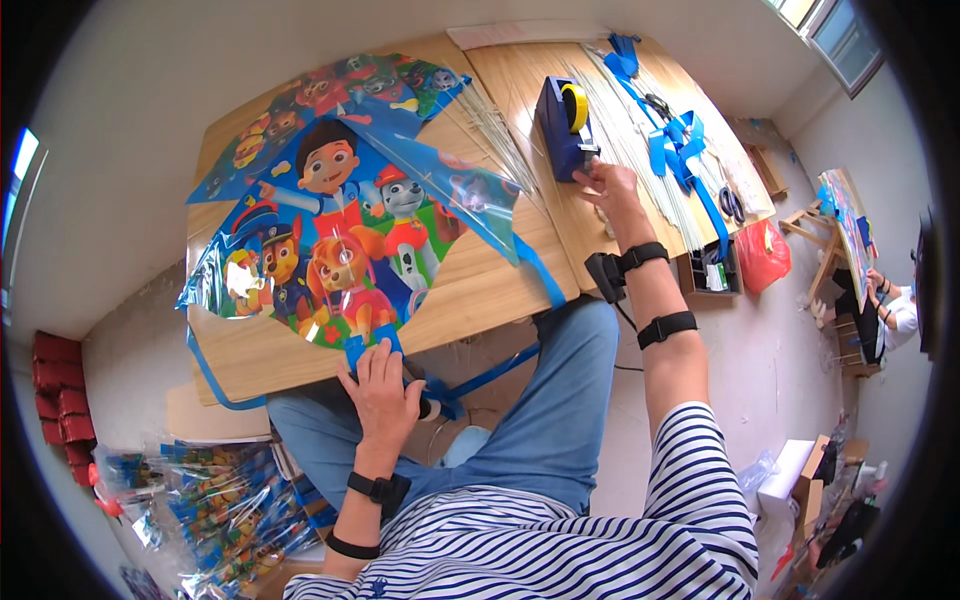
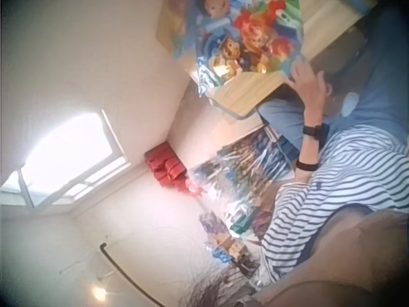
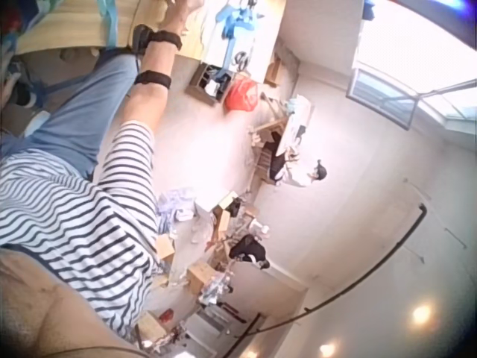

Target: Assembling and folding plastic kites featuring Paw Patrol characters, using tape and blue ribbon.

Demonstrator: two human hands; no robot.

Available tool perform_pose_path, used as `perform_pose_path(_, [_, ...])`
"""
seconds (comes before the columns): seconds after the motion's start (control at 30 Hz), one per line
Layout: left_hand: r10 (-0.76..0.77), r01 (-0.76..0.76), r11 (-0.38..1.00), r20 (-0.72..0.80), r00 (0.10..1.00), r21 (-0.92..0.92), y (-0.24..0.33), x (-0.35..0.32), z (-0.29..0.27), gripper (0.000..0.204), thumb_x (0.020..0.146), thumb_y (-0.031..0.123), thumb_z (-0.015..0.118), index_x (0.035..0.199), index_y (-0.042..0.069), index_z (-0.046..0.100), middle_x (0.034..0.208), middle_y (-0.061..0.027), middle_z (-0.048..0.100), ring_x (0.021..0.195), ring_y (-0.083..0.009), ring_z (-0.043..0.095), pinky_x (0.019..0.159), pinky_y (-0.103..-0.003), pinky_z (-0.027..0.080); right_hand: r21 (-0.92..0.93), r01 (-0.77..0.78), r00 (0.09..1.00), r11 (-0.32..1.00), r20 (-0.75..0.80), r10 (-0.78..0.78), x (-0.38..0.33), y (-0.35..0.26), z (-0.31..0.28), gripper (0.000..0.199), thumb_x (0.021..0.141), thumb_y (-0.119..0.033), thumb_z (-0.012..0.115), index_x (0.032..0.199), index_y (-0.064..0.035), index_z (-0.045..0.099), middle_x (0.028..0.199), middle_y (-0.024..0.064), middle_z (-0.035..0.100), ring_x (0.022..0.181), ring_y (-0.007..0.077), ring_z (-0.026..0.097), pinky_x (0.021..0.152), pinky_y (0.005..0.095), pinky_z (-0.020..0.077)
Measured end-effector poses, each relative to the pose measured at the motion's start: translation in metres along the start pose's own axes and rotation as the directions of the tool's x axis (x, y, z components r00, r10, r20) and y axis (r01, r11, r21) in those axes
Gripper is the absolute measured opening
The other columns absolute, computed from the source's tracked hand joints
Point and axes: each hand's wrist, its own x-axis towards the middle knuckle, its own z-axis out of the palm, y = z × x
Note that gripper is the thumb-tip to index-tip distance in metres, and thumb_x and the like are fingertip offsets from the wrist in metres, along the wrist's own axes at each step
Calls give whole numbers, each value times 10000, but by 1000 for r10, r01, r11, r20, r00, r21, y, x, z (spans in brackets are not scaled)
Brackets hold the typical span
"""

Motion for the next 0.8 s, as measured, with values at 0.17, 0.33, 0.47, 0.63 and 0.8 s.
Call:
perform_pose_path(0.17, [6,-6,1000,0,1000,-4,1,1,1,532,713,229,830,1173,43,638,1388,-112,580,1319,-328,477,1167,-689,168,486,-267,963,832,177,205,-4,31,-13,186,1013,-167,594,1056,-3,517,1078,182,613,1025,348,686,998,640,500])
perform_pose_path(0.33, [1,-1,1000,3,1000,16,-2,-1,1,549,707,235,835,1182,44,637,1383,-106,580,1320,-324,478,1167,-691,170,630,-240,970,739,133,201,-14,32,-2,196,976,-116,635,1073,-6,506,1059,183,588,980,347,684,990,615,516])
perform_pose_path(0.47, [1,-1,1000,1,1000,25,0,1,2,583,704,244,838,1212,42,635,1384,-101,579,1321,-321,477,1167,-691,174,648,-262,965,715,168,201,-4,28,2,176,959,-75,642,1050,-3,510,989,160,581,911,304,683,962,560,548])
perform_pose_path(0.63, [8,-8,999,18,1000,34,3,2,2,617,706,246,837,1248,37,628,1391,-102,572,1322,-320,473,1165,-691,178,659,-228,969,716,84,232,22,31,4,98,953,-37,633,966,-2,542,854,127,612,699,229,638,844,491,587])
perform_pose_path(0.8, [23,-25,998,24,999,66,0,0,-2,646,718,256,827,1280,21,610,1395,-122,558,1313,-302,478,1146,-696,197,477,-134,964,869,-141,226,18,20,24,73,941,13,594,883,-1,552,767,111,604,513,179,538,690,448,582])
